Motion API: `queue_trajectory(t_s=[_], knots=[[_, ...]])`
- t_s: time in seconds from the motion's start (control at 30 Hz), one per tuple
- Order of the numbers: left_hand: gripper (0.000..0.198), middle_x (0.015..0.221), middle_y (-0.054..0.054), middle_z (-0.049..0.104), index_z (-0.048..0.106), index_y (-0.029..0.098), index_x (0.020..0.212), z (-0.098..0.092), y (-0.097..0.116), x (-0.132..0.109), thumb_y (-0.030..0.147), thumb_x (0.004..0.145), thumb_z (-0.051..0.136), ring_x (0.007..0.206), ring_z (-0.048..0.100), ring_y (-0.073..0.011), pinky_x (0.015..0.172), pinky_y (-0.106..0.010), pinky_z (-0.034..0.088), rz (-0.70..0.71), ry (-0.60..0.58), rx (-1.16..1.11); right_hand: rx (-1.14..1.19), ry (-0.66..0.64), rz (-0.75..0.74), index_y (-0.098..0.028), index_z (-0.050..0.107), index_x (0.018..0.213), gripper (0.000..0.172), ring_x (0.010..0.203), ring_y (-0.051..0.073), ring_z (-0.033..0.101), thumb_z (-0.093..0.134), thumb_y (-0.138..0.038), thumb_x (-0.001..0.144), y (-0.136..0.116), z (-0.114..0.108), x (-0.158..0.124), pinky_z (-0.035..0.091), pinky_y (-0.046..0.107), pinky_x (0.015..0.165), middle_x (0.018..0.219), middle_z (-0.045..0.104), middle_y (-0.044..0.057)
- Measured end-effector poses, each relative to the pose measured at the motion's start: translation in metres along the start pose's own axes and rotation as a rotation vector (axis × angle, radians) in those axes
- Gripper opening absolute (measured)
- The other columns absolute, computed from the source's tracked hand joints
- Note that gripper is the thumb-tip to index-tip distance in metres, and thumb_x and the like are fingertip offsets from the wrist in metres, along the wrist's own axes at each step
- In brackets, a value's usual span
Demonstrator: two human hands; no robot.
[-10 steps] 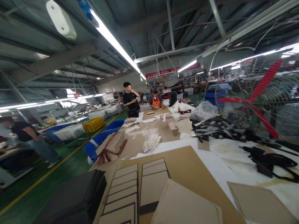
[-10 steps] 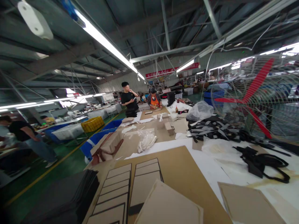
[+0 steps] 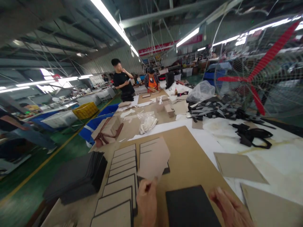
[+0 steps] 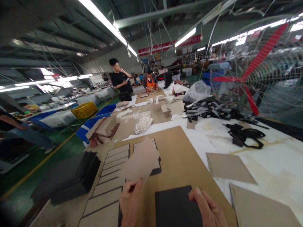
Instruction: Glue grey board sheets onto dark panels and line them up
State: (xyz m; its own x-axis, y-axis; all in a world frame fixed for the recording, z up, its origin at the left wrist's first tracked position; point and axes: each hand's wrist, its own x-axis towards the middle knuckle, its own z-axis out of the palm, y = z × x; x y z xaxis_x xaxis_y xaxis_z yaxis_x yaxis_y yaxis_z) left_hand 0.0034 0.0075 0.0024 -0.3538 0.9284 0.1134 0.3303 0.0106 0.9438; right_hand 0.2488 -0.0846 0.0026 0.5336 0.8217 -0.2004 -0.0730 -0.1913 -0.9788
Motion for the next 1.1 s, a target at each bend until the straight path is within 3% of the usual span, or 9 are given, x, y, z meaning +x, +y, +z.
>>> queue_trajectory(t_s=[0.1, 0.2, 0.3, 0.4, 0.63, 0.77, 0.83, 0.93, 1.1], knots=[[0.040, 0.054, 0.004, 0.053, 0.058, 0.017, 0.058, 0.014, 0.007, -0.002, 0.048, 0.064, 0.083, 0.055, 0.049, -0.0093, 0.055, -0.020, 0.043, -0.236, -0.031, -0.306, -0.040, 0.052, 0.040, -0.028, 0.073, 0.080, 0.047, 0.098, 0.030, 0.066, 0.063, -0.072, 0.069, 0.001, -0.001, 0.004, 0.051, 0.043, 0.094, 0.089, 0.075, 0.005], [0.037, 0.058, 0.005, 0.058, 0.059, 0.015, 0.062, 0.029, 0.011, -0.018, 0.031, 0.054, 0.092, 0.054, 0.052, -0.0063, 0.054, -0.017, 0.046, -0.529, -0.082, -0.682, -0.014, 0.036, -0.011, -0.024, 0.074, 0.092, 0.049, 0.104, 0.029, 0.065, 0.066, -0.067, 0.070, -0.001, 0.010, 0.010, 0.052, 0.040, 0.092, 0.102, 0.074, 0.007], [0.029, 0.065, 0.004, 0.062, 0.059, 0.014, 0.068, 0.039, 0.008, -0.040, 0.012, 0.059, 0.087, 0.054, 0.056, -0.0042, 0.055, -0.015, 0.050, -0.754, -0.095, -0.847, -0.001, 0.035, -0.086, -0.023, 0.075, 0.101, 0.049, 0.109, 0.029, 0.063, 0.068, -0.061, 0.071, -0.001, 0.022, 0.019, 0.050, 0.041, 0.096, 0.113, 0.071, 0.009], [0.023, 0.067, 0.004, 0.064, 0.060, 0.014, 0.071, 0.044, 0.001, -0.058, 0.004, 0.068, 0.080, 0.054, 0.058, -0.0038, 0.055, -0.014, 0.052, -0.863, -0.106, -0.910, -0.049, 0.031, -0.107, -0.021, 0.073, 0.109, 0.049, 0.111, 0.028, 0.062, 0.064, -0.057, 0.077, 0.004, 0.031, 0.028, 0.050, 0.041, 0.096, 0.116, 0.069, 0.010], [0.026, 0.071, 0.003, 0.066, 0.061, 0.014, 0.073, 0.051, -0.006, -0.079, 0.006, 0.064, 0.084, 0.057, 0.061, -0.0049, 0.057, -0.015, 0.054, -0.905, -0.160, -0.944, -0.069, 0.094, -0.104, -0.020, 0.073, 0.105, 0.045, 0.099, 0.025, 0.064, 0.064, -0.055, 0.079, 0.014, 0.039, 0.032, 0.051, 0.037, 0.085, 0.107, 0.070, 0.008], [0.033, 0.072, 0.002, 0.067, 0.061, 0.014, 0.072, 0.054, -0.007, -0.090, 0.014, 0.057, 0.090, 0.060, 0.062, -0.0054, 0.061, -0.016, 0.055, -0.874, -0.200, -0.928, 0.231, 0.084, -0.010, -0.022, 0.070, 0.084, 0.033, 0.076, 0.019, 0.062, 0.077, -0.050, 0.069, 0.010, 0.042, 0.029, 0.050, 0.031, 0.071, 0.083, 0.070, 0.002], [0.034, 0.073, 0.001, 0.067, 0.062, 0.014, 0.078, 0.052, -0.009, -0.098, 0.019, 0.059, 0.090, 0.059, 0.062, -0.0061, 0.060, -0.017, 0.054, -0.851, -0.290, -0.865, 0.406, 0.048, 0.055, -0.022, 0.066, 0.074, 0.031, 0.068, 0.015, 0.059, 0.082, -0.046, 0.063, 0.004, 0.038, 0.031, 0.048, 0.028, 0.065, 0.073, 0.068, -0.001], [0.046, 0.087, -0.006, 0.073, 0.063, 0.015, 0.104, 0.040, -0.020, -0.101, 0.024, 0.065, 0.086, 0.063, 0.066, -0.0112, 0.059, -0.022, 0.055, -0.856, -0.498, -0.662, 0.495, 0.053, 0.106, -0.022, 0.066, 0.069, 0.032, 0.062, 0.012, 0.056, 0.088, -0.041, 0.056, -0.002, 0.017, 0.036, 0.046, 0.024, 0.060, 0.067, 0.064, -0.003], [0.041, 0.119, -0.011, 0.070, 0.062, 0.020, 0.116, 0.009, -0.039, -0.075, 0.041, 0.082, 0.069, 0.106, 0.068, -0.0222, 0.088, -0.034, 0.056, -0.820, -0.296, -0.525, 0.404, -0.012, 0.235, -0.019, 0.068, 0.066, 0.037, 0.060, 0.011, 0.053, 0.093, -0.039, 0.047, 0.012, -0.030, 0.040, 0.044, 0.021, 0.055, 0.066, 0.063, -0.001]])
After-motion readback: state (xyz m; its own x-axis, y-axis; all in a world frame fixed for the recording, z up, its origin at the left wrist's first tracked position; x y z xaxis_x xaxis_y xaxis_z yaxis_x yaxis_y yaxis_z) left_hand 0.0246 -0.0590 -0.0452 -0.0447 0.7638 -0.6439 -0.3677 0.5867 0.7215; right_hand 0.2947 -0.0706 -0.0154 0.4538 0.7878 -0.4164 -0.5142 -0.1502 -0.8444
